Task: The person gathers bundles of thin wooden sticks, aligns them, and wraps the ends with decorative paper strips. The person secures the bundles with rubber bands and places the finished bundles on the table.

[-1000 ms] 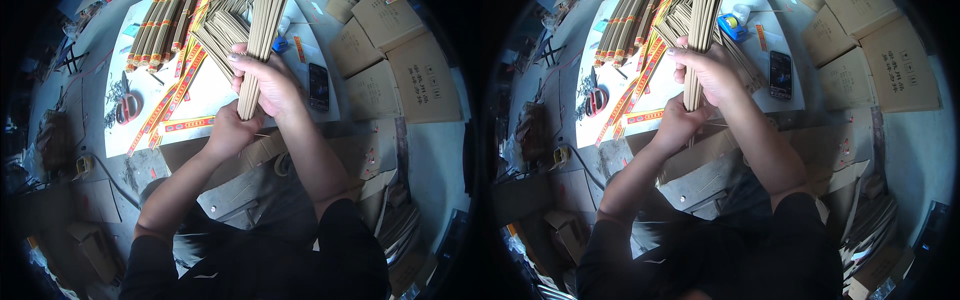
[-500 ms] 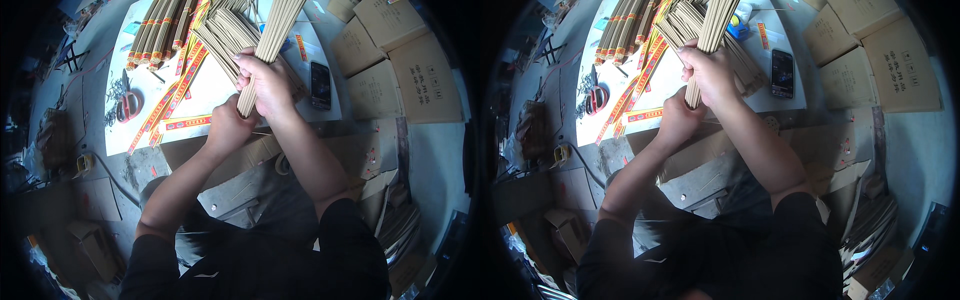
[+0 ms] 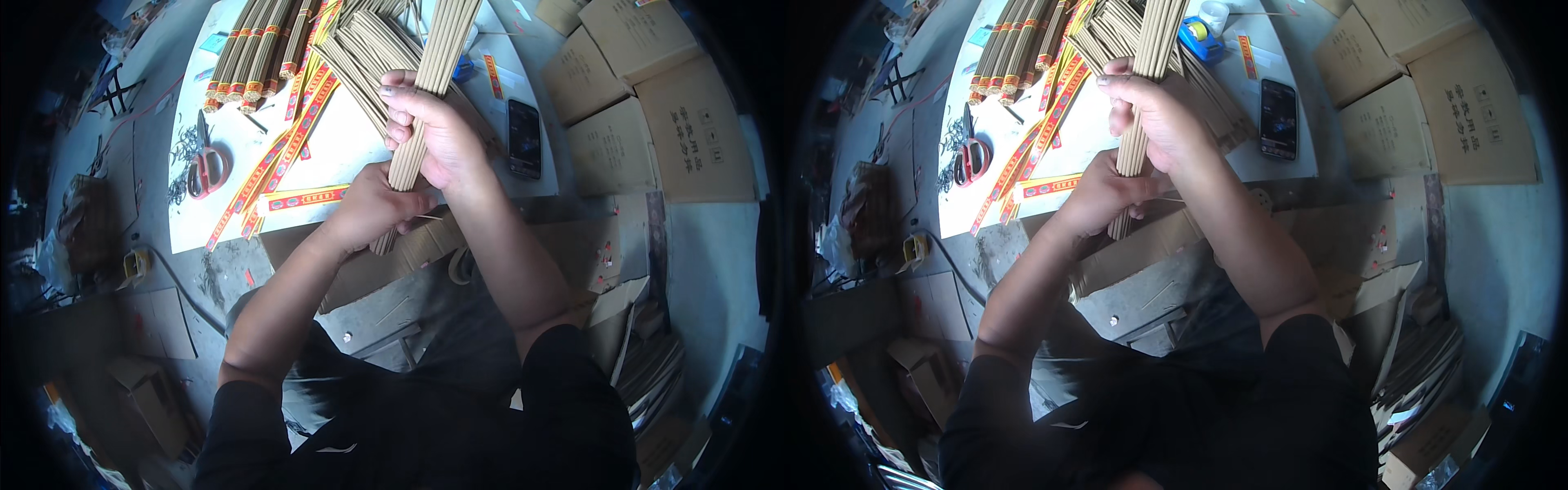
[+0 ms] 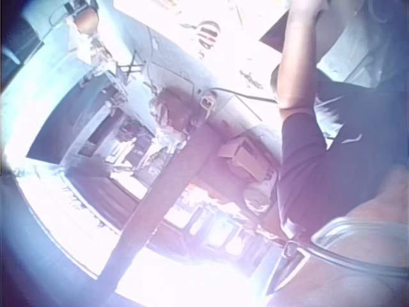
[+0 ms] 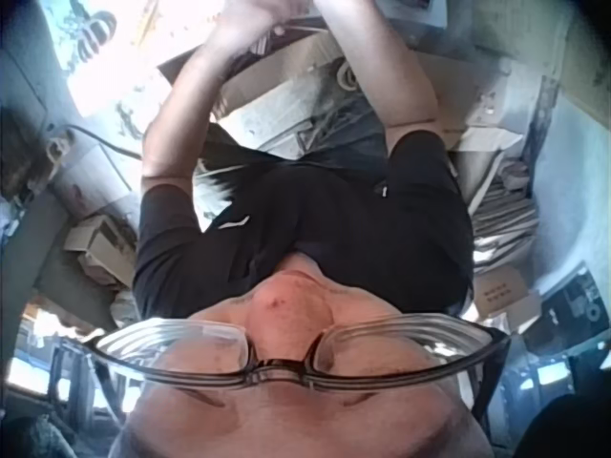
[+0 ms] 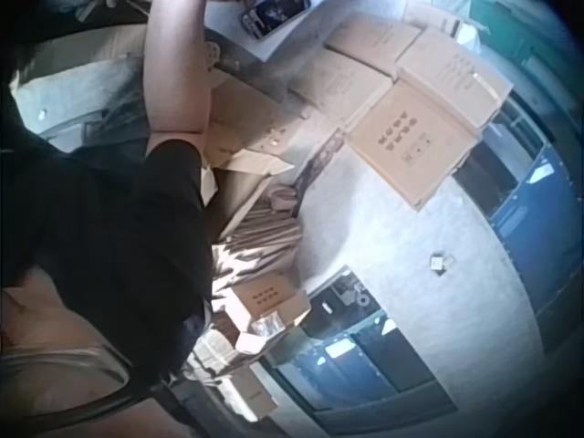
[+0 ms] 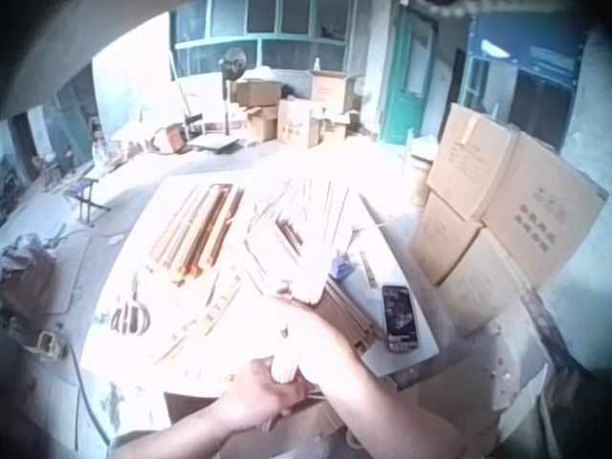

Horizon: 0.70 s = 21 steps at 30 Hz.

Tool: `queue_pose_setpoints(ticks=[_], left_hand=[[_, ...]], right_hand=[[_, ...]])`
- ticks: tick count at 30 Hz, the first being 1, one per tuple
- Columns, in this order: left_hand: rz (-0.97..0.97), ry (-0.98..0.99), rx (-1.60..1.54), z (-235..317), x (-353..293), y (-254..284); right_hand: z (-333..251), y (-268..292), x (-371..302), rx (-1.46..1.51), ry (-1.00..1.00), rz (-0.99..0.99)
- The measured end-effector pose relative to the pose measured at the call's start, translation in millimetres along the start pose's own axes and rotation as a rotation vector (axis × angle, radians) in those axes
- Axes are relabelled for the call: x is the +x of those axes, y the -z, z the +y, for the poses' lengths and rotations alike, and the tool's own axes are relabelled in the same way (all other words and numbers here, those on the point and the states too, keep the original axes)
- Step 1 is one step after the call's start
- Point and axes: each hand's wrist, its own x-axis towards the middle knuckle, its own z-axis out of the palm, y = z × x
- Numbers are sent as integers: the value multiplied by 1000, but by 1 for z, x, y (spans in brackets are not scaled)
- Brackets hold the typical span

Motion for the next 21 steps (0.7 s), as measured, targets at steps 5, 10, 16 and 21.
queue_pose_setpoints(ticks=[5,10,16,21], left_hand=[[-139,50,-150,2,-7,9],[448,-324,603,-16,7,-9],[-401,36,-382,-1,-5,10],[289,-277,357,-14,9,-5]], right_hand=[[-3,1,-4,123,-20,-130],[6,-10,-5,-146,113,47],[-7,3,-6,136,-89,-316],[5,-9,4,-70,70,139]])
